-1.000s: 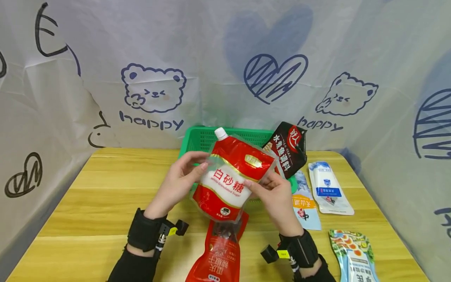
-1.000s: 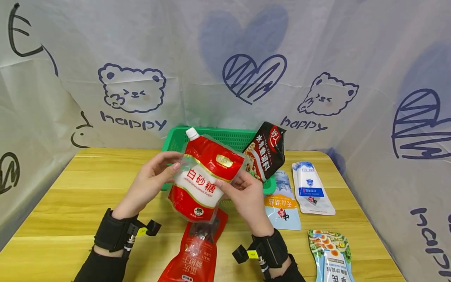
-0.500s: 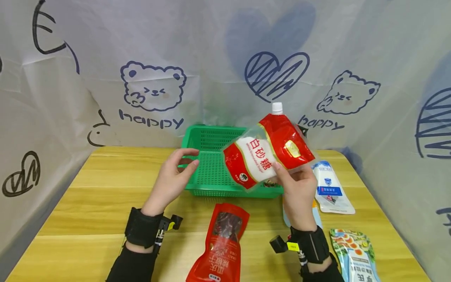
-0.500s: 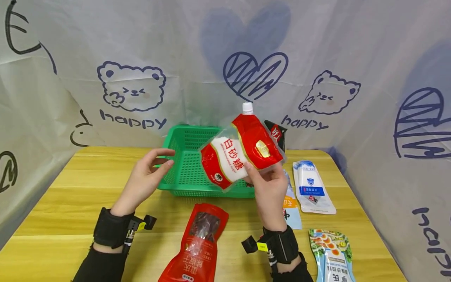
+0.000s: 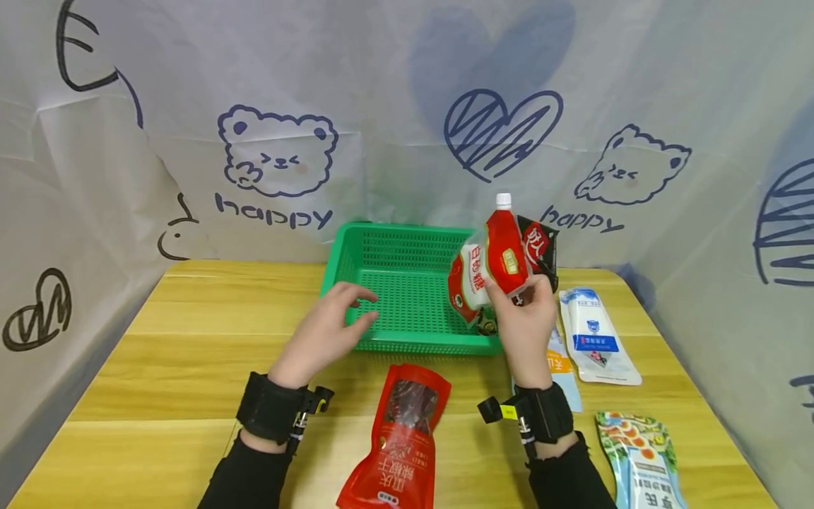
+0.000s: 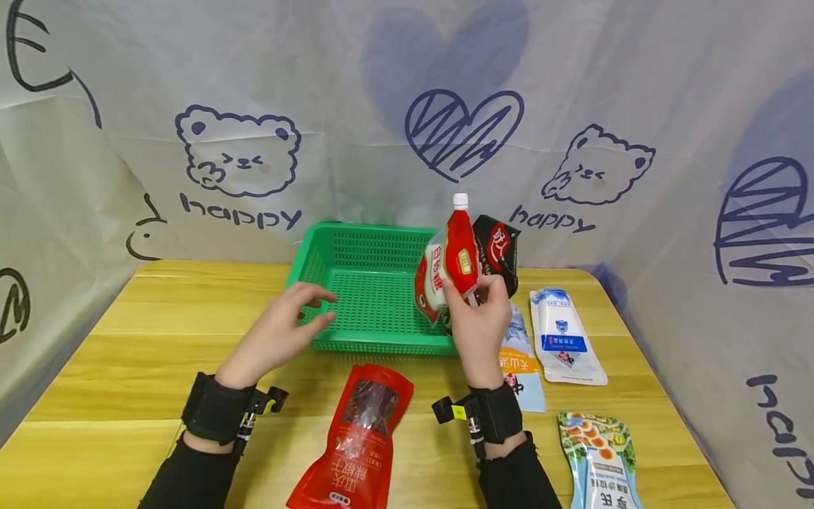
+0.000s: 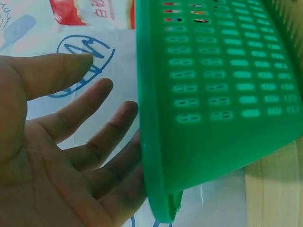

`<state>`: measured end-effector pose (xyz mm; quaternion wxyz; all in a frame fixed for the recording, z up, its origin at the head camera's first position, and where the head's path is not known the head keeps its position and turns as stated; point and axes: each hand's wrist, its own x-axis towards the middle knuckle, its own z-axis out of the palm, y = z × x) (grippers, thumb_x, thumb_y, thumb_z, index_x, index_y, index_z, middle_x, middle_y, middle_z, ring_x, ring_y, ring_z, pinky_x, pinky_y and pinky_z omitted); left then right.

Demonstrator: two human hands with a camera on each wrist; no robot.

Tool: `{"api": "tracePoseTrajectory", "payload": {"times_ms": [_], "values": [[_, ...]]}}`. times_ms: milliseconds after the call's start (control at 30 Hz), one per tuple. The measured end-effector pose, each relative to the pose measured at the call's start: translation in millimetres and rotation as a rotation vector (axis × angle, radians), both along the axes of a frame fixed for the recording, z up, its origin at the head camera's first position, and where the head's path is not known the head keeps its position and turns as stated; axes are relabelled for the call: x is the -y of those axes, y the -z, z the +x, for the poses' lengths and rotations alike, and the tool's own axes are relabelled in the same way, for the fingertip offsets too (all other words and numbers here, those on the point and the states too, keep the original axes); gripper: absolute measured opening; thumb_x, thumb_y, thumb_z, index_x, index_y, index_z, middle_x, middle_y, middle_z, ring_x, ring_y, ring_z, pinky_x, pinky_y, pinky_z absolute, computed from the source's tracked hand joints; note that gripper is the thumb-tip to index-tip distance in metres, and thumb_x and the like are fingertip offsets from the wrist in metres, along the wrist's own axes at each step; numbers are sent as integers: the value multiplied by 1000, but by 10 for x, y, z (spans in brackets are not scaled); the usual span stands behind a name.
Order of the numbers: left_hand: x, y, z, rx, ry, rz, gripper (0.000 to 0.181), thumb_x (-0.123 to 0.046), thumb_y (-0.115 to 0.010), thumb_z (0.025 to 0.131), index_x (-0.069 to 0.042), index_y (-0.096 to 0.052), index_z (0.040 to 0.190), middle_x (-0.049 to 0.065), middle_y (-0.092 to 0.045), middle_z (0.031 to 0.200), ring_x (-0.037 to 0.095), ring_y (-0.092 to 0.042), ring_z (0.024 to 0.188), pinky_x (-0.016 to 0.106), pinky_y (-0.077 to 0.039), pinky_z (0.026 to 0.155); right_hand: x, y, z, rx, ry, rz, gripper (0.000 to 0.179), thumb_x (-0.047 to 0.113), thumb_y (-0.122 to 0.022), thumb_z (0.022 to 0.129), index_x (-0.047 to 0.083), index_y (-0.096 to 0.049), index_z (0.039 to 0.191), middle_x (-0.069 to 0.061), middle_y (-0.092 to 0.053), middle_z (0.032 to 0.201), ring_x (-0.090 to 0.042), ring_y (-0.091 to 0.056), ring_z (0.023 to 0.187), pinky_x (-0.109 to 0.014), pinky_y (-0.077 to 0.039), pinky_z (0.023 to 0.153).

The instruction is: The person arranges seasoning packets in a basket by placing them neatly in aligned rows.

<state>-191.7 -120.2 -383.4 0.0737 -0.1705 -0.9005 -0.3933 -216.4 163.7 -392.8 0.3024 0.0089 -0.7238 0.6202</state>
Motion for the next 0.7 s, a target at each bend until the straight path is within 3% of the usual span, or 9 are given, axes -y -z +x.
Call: {"api": "tracePoseTrajectory", "payload": {"times_ms": [200,300,500,700], "values": [[-44,39,22,57,10,-96,33,-16,-76,96,-8,-69,127,14,-61,133,35,-63,117,52,-56,95,38,101,-105,53,40,110,33,7,-80,90,-3,-53,103,-21,-69,120,-29,-70,105,-13,-54,75],[-49,47,27,81,19,-133,32,-15,-76,95,-11,-69,126,11,-62,131,34,-63,117,52,-56,94,47,143,-152,84,60,180,33,8,-81,90,-4,-54,104,-22,-69,119,-33,-71,107,-21,-56,77],[-41,37,35,94,59,-142,28,-11,-72,96,-14,-72,124,6,-64,129,30,-64,113,47,-57,87,55,151,-228,121,70,262,32,9,-81,90,-2,-53,102,-23,-67,114,-37,-69,105,-50,-60,82],[-39,34,48,111,80,-135,29,-8,-70,95,-17,-73,122,4,-64,127,26,-63,109,43,-57,82,56,106,-272,195,41,318,31,11,-79,93,-1,-52,103,-23,-64,111,-37,-66,101,-50,-59,76]]}}
